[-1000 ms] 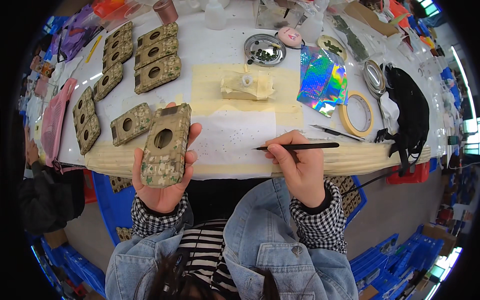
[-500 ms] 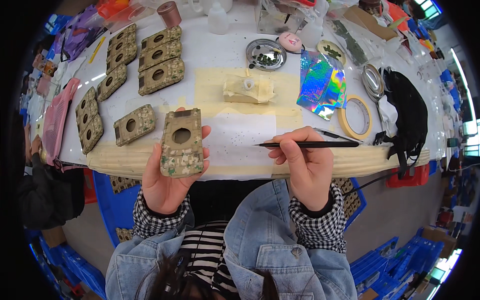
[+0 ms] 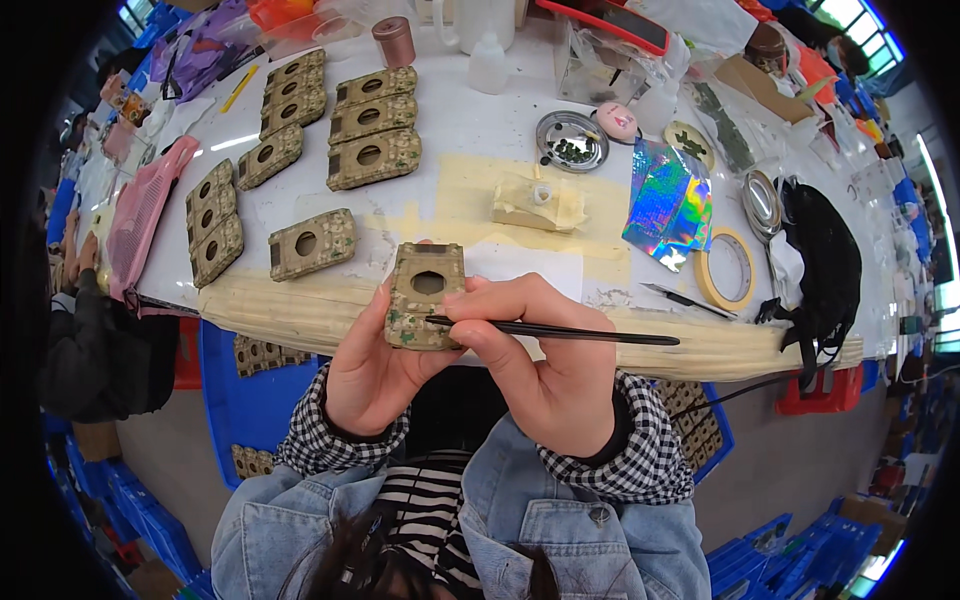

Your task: Painting and detailing miniature toy tank models using a brush and tweezers.

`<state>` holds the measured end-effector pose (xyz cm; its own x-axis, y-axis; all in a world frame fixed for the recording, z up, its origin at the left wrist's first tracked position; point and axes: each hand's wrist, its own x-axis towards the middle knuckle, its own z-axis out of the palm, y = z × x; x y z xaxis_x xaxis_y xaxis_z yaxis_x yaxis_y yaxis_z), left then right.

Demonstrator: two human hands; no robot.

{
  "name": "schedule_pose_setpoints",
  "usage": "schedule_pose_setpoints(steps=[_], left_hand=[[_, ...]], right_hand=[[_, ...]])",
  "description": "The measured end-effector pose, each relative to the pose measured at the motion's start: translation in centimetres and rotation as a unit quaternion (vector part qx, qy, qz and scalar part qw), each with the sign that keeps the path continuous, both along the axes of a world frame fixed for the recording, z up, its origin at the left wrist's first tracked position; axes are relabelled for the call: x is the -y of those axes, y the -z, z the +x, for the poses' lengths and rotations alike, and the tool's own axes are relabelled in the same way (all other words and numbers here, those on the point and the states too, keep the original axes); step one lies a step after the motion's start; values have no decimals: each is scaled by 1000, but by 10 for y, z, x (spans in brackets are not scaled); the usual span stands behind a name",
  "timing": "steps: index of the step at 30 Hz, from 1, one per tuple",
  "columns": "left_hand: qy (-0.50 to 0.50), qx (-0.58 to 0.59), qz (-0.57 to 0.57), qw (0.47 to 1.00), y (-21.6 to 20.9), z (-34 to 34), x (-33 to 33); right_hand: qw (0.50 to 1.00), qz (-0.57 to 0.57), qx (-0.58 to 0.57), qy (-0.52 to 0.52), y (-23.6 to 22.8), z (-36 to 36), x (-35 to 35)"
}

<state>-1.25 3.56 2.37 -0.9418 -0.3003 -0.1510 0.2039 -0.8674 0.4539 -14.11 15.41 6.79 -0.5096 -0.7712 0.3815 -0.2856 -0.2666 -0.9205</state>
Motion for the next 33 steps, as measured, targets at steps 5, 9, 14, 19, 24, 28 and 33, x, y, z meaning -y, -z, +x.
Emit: schedule_pose_setpoints(steps=[5, 9, 14, 19, 24, 28, 33], left_hand=[[5, -8, -5, 1000, -1, -2, -1], [5, -10, -14, 1000, -1, -1, -2], [5, -3, -15, 1000, 0, 0, -1], [5, 0, -3, 1000, -1, -1, -1], [6, 2, -7, 1000, 0, -1, 0], [6, 3, -6, 1000, -1, -1, -1], [8, 3, -18, 1000, -1, -2, 0]], right_hand=[[1000, 16, -17, 4, 1, 0, 0], [999, 16, -30, -1, 1, -1, 0], [999, 10, -49, -4, 1, -2, 1], [998, 21, -55, -4, 0, -3, 1], [997, 25, -73, 0, 0, -3, 2], [997, 26, -74, -3, 0, -4, 2], [997, 30, -78, -6, -1, -4, 3]])
